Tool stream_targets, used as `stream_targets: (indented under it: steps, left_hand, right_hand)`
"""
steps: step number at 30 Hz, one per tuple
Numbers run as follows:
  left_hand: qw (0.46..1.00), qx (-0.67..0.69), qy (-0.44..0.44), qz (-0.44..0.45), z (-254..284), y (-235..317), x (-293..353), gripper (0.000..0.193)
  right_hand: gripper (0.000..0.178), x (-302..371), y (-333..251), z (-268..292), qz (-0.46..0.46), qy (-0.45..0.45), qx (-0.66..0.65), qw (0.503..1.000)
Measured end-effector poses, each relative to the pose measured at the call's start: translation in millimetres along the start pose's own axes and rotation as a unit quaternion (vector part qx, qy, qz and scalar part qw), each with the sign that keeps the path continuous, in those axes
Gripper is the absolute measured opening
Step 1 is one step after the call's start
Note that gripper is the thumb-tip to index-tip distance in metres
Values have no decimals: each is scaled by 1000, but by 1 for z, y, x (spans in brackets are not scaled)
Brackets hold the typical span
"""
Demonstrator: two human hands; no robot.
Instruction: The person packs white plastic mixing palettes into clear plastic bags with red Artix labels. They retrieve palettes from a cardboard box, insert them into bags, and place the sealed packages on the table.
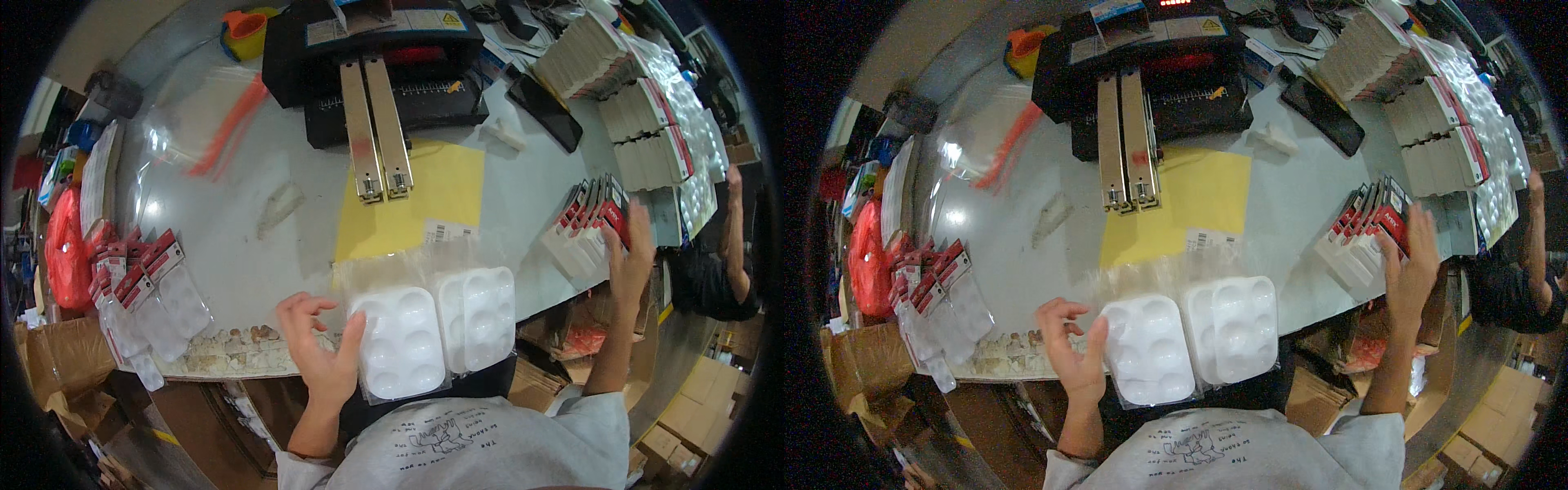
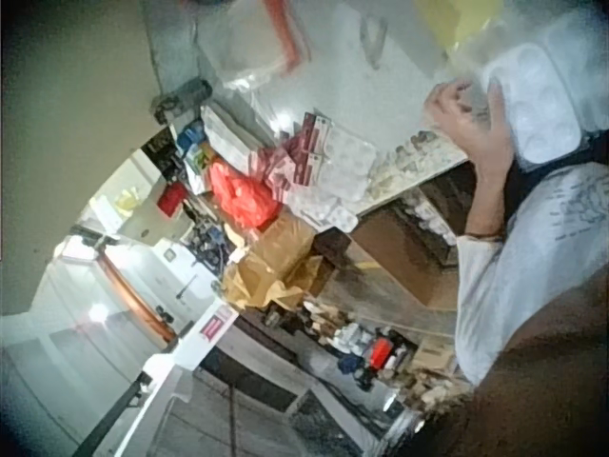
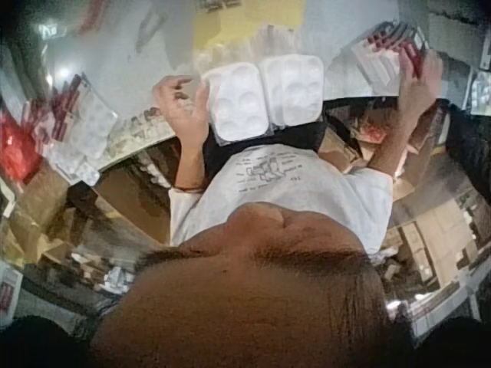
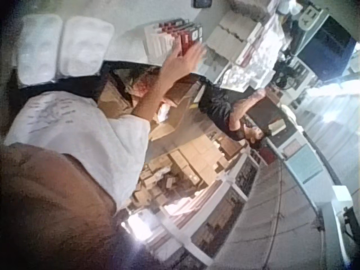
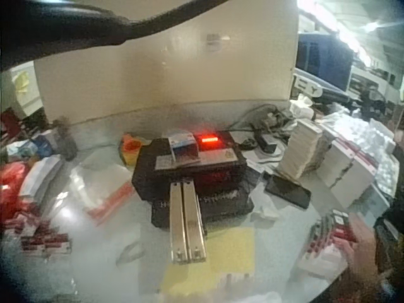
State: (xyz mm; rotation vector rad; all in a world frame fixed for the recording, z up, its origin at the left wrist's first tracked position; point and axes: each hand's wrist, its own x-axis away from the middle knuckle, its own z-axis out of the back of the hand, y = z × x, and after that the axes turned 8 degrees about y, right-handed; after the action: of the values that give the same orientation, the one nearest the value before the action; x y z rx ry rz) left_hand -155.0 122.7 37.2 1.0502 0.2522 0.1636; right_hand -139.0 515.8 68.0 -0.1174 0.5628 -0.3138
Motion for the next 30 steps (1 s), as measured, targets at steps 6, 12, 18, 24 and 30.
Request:
stream_targets:
  steps: [6,12,18,24,30]
  left_hand:
    - [998,10,-33,46,-14,6,-16,19]
    - [998,40,-21,32,-17,5,-14,16]
    - [997,61,-19,39,-20,-2,-13,14]
    - [970,193,-76,123,-13,3,9,79]
    - [930,184,-189,256,-7,6,21,87]
  right_hand:
    - [81,-36,59,4,-59,-254,-148,954]
    - [22,0,-24,5,63,18,-67,996]
    - [42,78,-54,-12,-128,-149,36,980]
    - [76,104,-67,-17,-351,-303,-228,856]
    - [59,101,-88,-24,-486,-206,-489,694]
